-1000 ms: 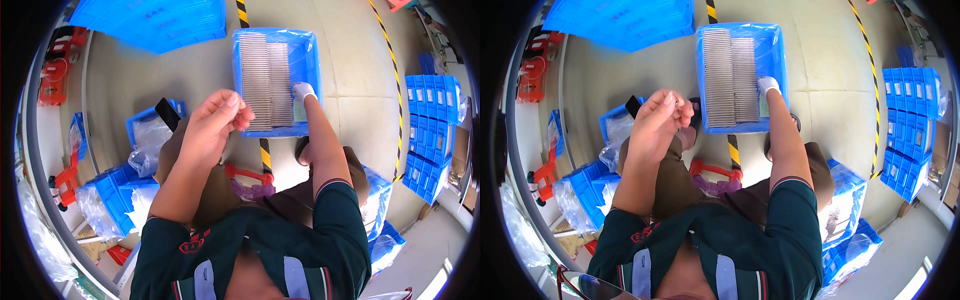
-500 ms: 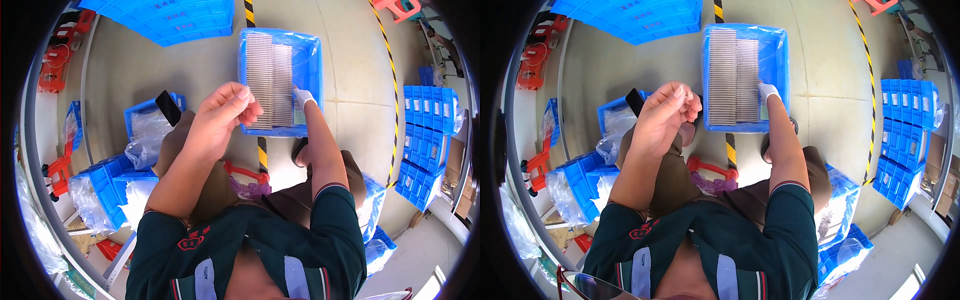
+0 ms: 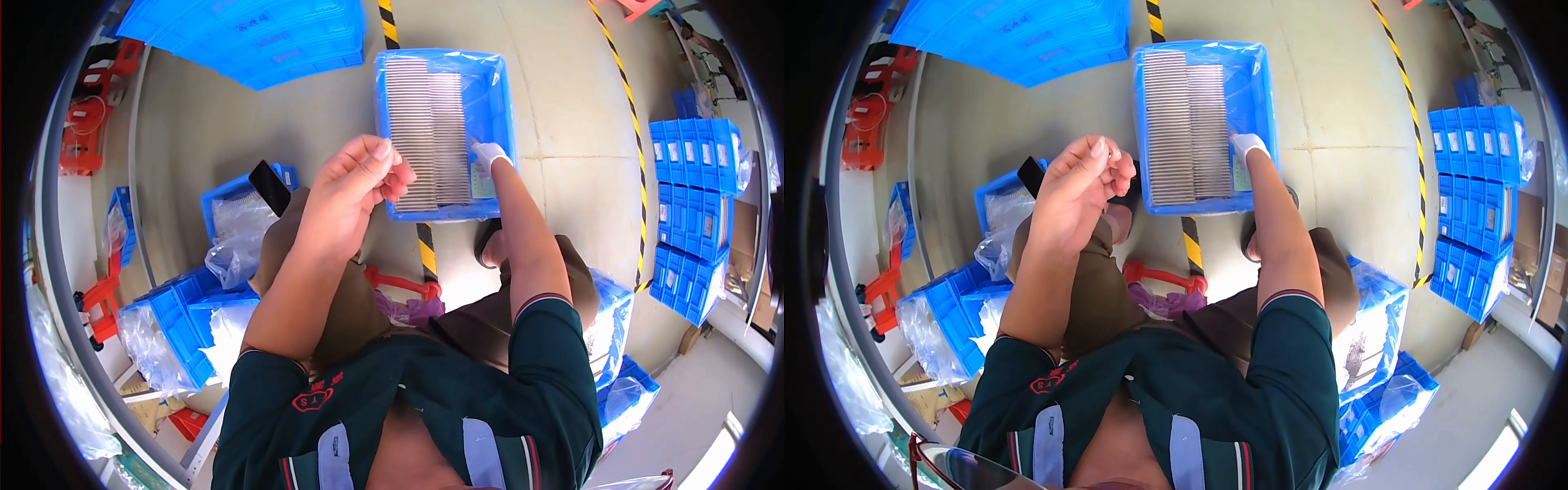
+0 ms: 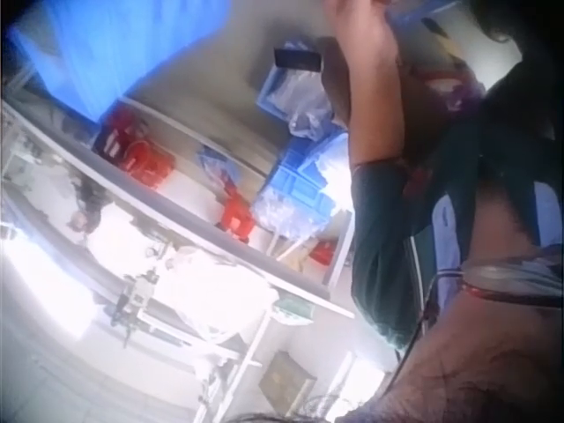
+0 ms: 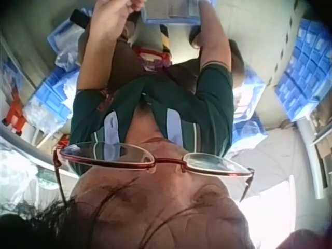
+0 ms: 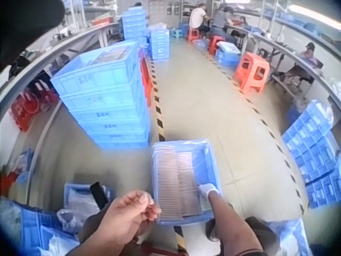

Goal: The person sorts and organizes metal strips into blue plastic crates by hand, wearing a protective glove.

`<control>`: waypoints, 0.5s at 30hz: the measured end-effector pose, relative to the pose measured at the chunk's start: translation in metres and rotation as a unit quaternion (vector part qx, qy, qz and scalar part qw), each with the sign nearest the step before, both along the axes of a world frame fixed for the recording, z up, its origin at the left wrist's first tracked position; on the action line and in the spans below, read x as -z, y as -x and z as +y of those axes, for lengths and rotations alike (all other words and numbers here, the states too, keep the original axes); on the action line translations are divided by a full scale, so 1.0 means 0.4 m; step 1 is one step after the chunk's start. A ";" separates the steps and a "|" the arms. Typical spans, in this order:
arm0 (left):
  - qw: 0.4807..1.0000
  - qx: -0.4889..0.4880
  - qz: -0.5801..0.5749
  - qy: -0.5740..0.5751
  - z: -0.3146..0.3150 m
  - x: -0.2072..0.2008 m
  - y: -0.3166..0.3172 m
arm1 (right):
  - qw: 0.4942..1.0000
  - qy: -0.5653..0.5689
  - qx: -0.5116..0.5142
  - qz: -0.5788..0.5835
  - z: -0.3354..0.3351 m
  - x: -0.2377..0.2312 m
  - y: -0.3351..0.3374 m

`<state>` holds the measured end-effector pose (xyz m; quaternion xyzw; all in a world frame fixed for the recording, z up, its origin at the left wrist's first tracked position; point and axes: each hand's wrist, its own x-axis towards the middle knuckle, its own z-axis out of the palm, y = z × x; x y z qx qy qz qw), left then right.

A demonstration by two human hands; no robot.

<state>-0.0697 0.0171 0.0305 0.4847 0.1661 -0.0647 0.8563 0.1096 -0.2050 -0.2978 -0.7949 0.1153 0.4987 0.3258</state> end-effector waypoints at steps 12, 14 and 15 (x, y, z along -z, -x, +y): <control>0.997 0.066 -0.017 0.031 -0.054 0.070 -0.077 | 0.885 0.142 -0.022 -0.443 -0.401 -0.735 0.123; 0.997 0.070 -0.004 0.019 -0.055 0.070 -0.078 | 0.905 0.169 0.032 -0.388 -0.510 -0.803 0.245; 0.997 0.072 -0.004 0.009 -0.055 0.064 -0.074 | 0.925 0.172 0.066 -0.333 -0.571 -0.837 0.301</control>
